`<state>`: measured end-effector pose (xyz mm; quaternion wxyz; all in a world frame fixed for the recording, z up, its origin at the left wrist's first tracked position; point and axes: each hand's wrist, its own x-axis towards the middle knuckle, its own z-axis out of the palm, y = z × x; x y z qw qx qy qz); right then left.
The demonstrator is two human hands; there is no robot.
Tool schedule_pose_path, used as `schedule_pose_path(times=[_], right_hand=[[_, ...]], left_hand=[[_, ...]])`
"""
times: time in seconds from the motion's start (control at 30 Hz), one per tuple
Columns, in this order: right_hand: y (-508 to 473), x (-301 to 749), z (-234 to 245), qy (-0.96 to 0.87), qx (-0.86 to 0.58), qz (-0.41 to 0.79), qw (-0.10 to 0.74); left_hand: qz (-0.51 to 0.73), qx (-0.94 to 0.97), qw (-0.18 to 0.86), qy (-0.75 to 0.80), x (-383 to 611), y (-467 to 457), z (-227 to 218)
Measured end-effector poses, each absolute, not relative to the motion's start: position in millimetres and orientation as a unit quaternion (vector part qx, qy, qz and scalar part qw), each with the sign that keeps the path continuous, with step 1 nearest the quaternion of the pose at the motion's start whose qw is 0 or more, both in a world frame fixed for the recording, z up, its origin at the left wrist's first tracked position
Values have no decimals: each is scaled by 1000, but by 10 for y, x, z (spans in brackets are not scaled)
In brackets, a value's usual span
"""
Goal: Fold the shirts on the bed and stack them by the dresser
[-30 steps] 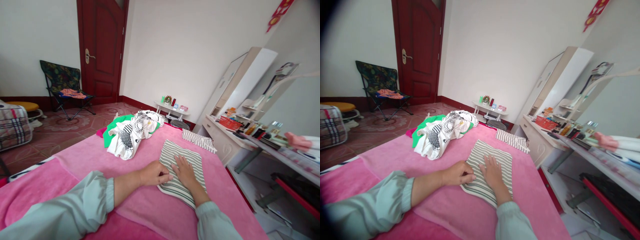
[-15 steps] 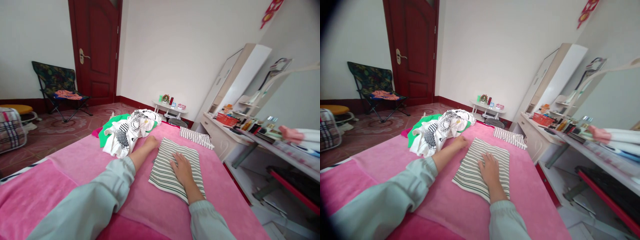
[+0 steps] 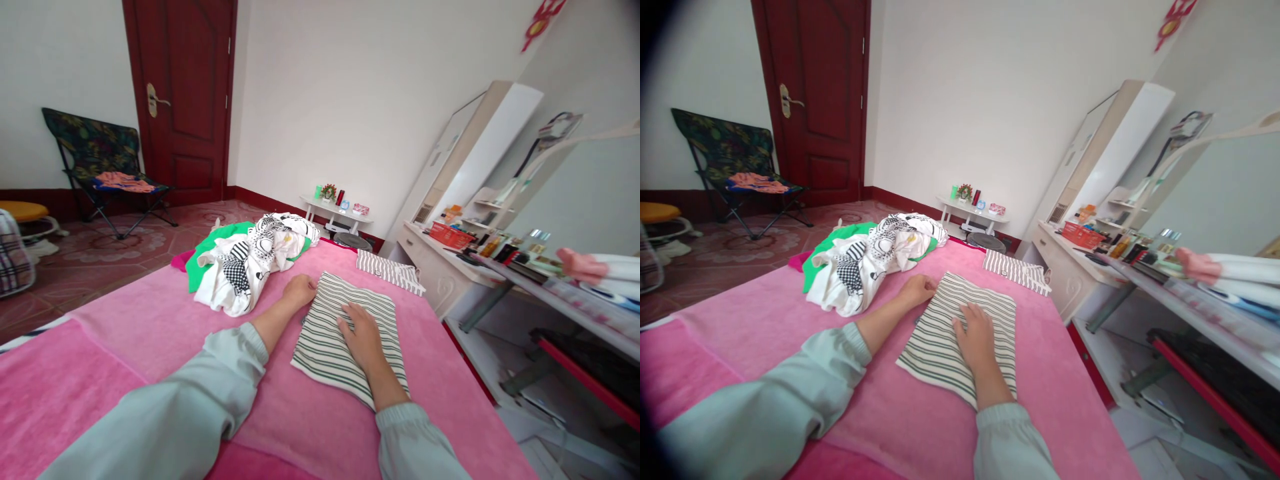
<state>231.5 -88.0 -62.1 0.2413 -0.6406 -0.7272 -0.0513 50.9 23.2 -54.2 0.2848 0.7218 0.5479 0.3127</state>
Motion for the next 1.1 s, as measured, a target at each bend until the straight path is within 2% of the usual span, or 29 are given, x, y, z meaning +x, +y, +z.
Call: schedule_pose_path(times=[0.2, 0.43, 0.67, 0.77, 0.9, 1.0, 1.1], right_hand=[[-861, 2325, -593, -773, -561, -35, 295], [-901, 2173, -523, -834, -504, -38, 221], [-658, 2138, -372, -781, -584, 41, 218], [-469, 2068, -185, -763, -620, 86, 163], [-357, 1872, -132, -742, -665, 43, 70], [-354, 1785, -280, -719, -688, -5, 98], [-330, 1844, -481, -688, -695, -25, 207]], left_hand=[[291, 734, 266, 553, 513, 235, -527], [246, 744, 243, 572, 548, 198, -457], [227, 727, 213, 612, 559, 170, -433], [215, 726, 213, 617, 549, 171, -427], [212, 721, 213, 625, 554, 185, -441], [222, 716, 212, 628, 560, 201, -467], [238, 717, 218, 618, 554, 214, -498]])
